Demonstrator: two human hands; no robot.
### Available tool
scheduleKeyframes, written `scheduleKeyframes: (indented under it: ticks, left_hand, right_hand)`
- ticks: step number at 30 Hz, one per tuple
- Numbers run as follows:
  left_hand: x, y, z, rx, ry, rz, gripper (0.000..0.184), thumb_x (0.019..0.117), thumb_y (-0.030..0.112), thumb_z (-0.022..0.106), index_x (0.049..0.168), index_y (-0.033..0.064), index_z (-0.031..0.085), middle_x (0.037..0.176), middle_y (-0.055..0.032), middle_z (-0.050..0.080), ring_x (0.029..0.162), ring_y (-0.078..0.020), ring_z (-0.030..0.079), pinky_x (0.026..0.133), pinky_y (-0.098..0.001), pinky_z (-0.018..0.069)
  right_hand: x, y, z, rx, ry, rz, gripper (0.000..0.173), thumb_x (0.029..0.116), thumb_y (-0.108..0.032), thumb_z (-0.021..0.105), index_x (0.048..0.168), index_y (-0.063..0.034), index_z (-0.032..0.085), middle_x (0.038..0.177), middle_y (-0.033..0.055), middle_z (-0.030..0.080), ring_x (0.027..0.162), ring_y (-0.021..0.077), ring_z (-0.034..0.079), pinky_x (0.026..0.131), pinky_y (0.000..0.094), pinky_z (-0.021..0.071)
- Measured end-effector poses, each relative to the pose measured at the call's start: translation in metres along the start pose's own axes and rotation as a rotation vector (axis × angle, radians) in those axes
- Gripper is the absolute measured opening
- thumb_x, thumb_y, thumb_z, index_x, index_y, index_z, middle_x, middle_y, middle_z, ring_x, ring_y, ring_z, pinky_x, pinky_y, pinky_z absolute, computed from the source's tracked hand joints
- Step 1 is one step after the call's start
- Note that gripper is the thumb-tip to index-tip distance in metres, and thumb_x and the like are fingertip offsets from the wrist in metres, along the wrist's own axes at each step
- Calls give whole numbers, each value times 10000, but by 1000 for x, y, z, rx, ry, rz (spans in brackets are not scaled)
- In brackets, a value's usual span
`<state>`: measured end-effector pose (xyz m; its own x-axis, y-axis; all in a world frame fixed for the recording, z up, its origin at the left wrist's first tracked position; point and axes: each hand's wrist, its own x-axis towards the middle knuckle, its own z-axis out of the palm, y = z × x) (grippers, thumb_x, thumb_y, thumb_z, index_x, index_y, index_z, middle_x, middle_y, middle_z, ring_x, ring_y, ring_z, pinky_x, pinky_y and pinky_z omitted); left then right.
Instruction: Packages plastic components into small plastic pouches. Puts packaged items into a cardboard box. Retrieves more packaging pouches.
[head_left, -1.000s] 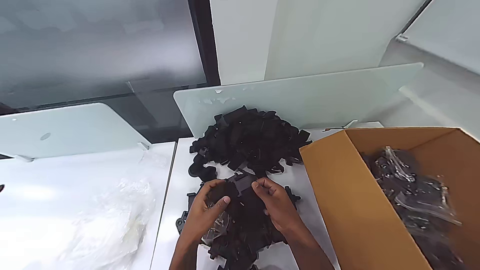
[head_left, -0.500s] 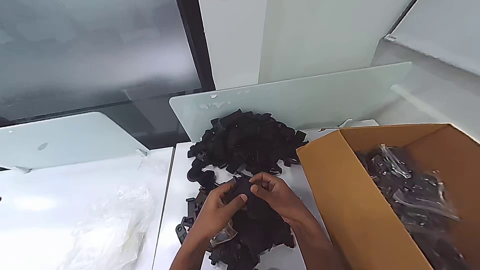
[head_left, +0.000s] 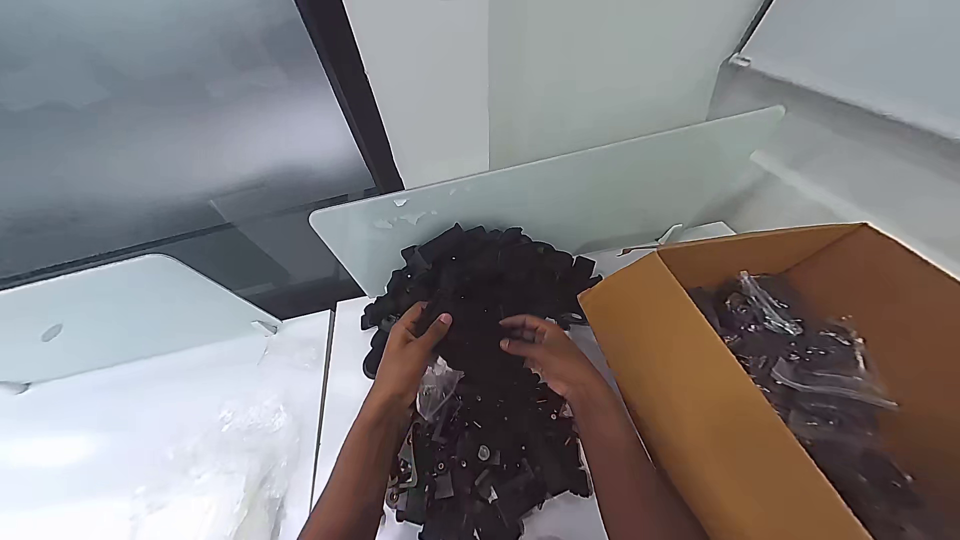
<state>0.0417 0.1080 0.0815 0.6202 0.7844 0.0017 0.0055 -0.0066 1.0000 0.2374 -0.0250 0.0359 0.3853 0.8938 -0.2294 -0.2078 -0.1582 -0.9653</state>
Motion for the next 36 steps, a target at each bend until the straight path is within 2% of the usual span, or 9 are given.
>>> scheduleKeyframes:
  ticks: [4, 7, 10, 14, 17, 21, 27, 30, 36]
  left_hand:
    - [41, -29, -23, 527, 12, 98, 266, 932, 254, 748, 1087, 39, 726, 1047, -98, 688, 975, -180, 668, 893, -420, 559]
    - [58, -50, -25, 693, -31, 0, 291, 936, 309, 742, 1074, 54, 734, 981, -112, 738, 938, -220, 711, 896, -487, 566]
    - [67, -72, -12, 1016, -26, -133, 386, 991, 369, 651, 1186, 39, 697, 1112, -195, 709, 1099, -363, 673, 979, -590, 508]
    - [66, -81, 5, 1199, 31, -234, 463, 987, 401, 643, 1309, 68, 632, 1252, -177, 670, 1212, -375, 620, 982, -579, 513]
    - [53, -73, 11, 1208, 98, -137, 472, 942, 345, 721, 1303, 66, 600, 1243, -194, 636, 1154, -387, 635, 907, -569, 546]
    - [35, -61, 14, 1197, -86, 13, 303, 992, 270, 644, 1203, 53, 656, 1147, -175, 668, 1071, -362, 669, 891, -561, 550]
    - [24, -69, 11, 1315, -479, -382, 624, 973, 660, 509, 1210, 118, 710, 1218, -185, 687, 1185, -402, 631, 952, -671, 485]
    - [23, -84, 9, 1314, -533, -433, 623, 988, 642, 495, 1328, 137, 632, 1242, -196, 675, 1187, -421, 629, 947, -693, 477]
    - [14, -94, 6, 1252, -610, -397, 566, 1029, 584, 447, 1377, 166, 603, 1243, -178, 682, 1189, -402, 634, 963, -691, 470]
  right_hand:
    - [44, 0, -10, -357, 273, -263, 299, 880, -89, 791, 1165, -79, 703, 990, 69, 743, 846, 168, 715, 774, 387, 605]
    - [68, 2, -14, -693, 343, -396, 253, 904, -133, 781, 1150, -107, 732, 1034, 73, 747, 999, 238, 697, 908, 501, 547]
    - [88, 29, -11, -990, 357, -471, 217, 890, -178, 794, 1086, -101, 741, 1080, 90, 736, 1165, 315, 635, 999, 543, 491]
    - [85, 54, -6, -1197, 519, -492, 200, 863, -276, 818, 926, -98, 753, 1141, 155, 655, 1135, 394, 578, 946, 544, 492]
    - [48, 41, 8, -1096, 555, -387, 180, 922, -258, 750, 991, -93, 776, 1083, 169, 662, 1065, 365, 618, 926, 510, 521]
    - [4, 18, 31, -959, 150, -151, 279, 1020, -156, 537, 1193, -75, 741, 1136, 134, 723, 1058, 265, 695, 969, 446, 543]
    - [31, 33, 44, -1201, -255, 35, 419, 1063, -196, 459, 1453, -88, 568, 1428, 156, 589, 1381, 318, 509, 1147, 503, 399]
    - [38, 50, 51, -1309, -306, 16, 397, 1057, -243, 484, 1403, -92, 604, 1411, 158, 593, 1373, 381, 481, 1087, 579, 419]
    - [22, 64, 49, -1287, -240, 52, 363, 1030, -247, 530, 1348, -125, 656, 1403, 188, 564, 1372, 379, 469, 1116, 530, 409]
